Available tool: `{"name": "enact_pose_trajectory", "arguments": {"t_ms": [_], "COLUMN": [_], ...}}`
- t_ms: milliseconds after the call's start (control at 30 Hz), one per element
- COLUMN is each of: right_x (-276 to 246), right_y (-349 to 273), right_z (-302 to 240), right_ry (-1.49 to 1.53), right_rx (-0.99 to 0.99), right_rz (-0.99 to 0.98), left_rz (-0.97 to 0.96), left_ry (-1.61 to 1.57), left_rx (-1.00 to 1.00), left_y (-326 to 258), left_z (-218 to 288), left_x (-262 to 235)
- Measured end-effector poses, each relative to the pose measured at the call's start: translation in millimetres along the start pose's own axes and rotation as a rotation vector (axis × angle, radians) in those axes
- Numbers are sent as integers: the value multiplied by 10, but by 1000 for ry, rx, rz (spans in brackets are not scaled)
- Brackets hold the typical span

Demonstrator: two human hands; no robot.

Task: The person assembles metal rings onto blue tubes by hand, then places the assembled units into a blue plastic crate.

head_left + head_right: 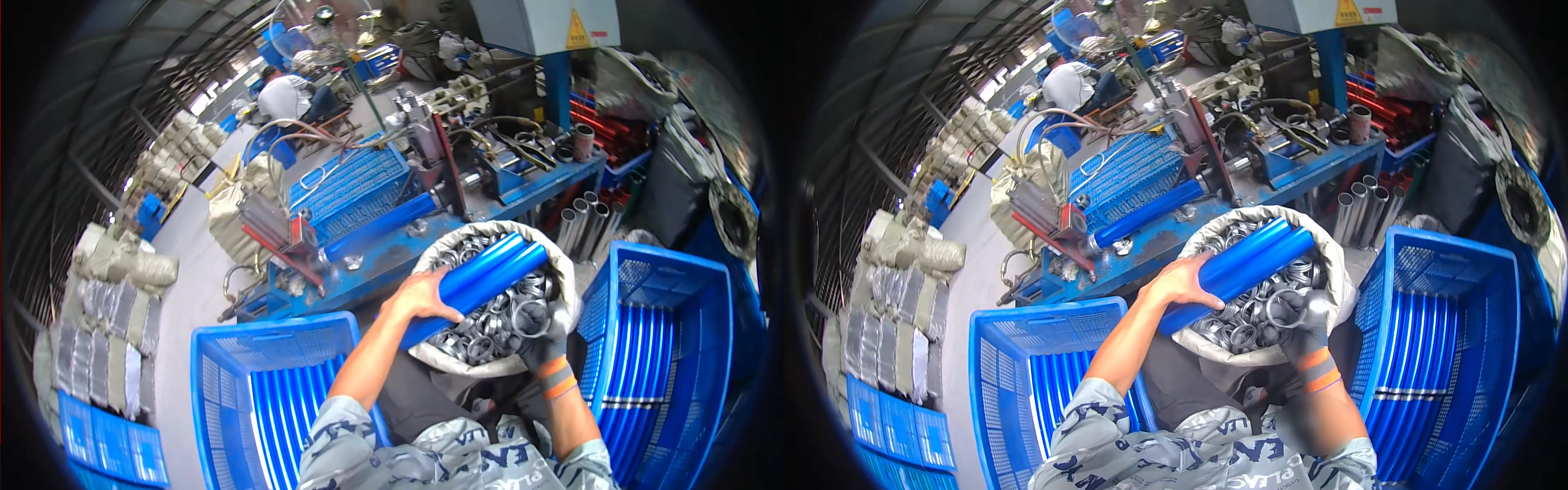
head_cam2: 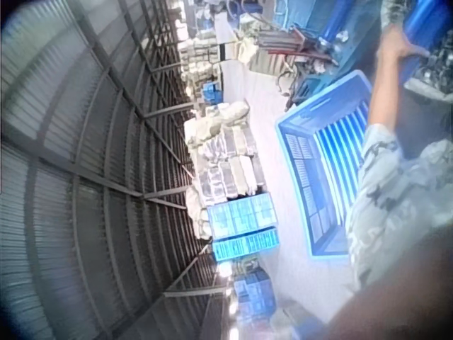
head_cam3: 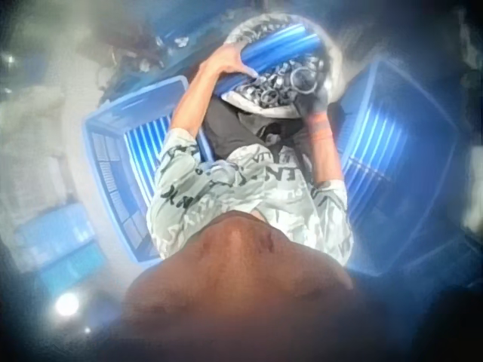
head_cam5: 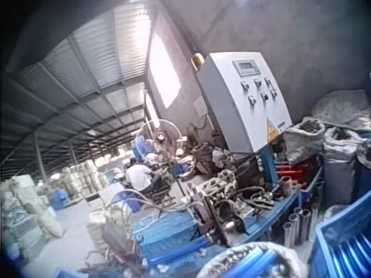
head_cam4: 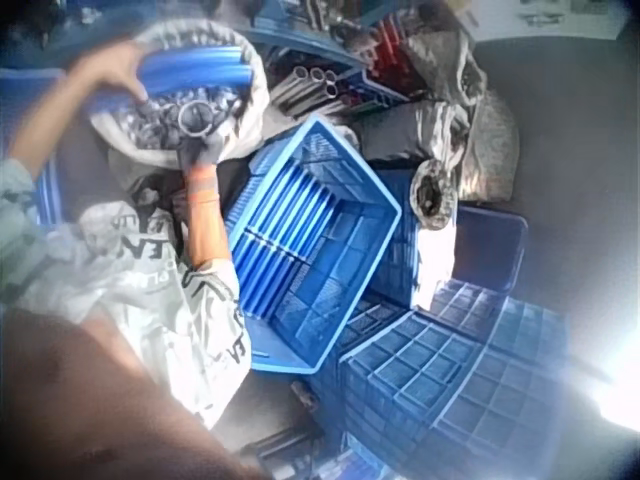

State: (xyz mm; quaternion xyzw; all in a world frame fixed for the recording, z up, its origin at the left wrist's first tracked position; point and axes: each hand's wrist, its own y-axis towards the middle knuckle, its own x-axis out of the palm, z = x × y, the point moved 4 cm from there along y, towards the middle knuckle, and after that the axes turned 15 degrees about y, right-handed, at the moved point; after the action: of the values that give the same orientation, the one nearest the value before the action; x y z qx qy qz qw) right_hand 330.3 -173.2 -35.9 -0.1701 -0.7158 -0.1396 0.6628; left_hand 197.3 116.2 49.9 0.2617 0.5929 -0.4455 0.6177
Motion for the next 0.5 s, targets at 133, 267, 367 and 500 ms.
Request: {"name": "enact_pose_trajectory", "arguments": {"t_ms": [133, 267, 367, 500], "right_x": [372, 292, 200, 251], "right_y": [-70, -26, 172, 189], "right_z": [-38, 94, 246, 275], "right_ry": [426, 84, 90, -96], "right_rx": [174, 70, 182, 141], "right_rz": [-360, -27, -62, -112], "left_rz": [-59, 140, 242, 313], "left_ry": [-80, 10, -129, -39], "left_rx": [36, -28, -165, -189], "left_y": [-72, -394, -1038, -1418], "left_z": [11, -264, -578, -448], "left_x": [-107, -355, -615, -655]}}
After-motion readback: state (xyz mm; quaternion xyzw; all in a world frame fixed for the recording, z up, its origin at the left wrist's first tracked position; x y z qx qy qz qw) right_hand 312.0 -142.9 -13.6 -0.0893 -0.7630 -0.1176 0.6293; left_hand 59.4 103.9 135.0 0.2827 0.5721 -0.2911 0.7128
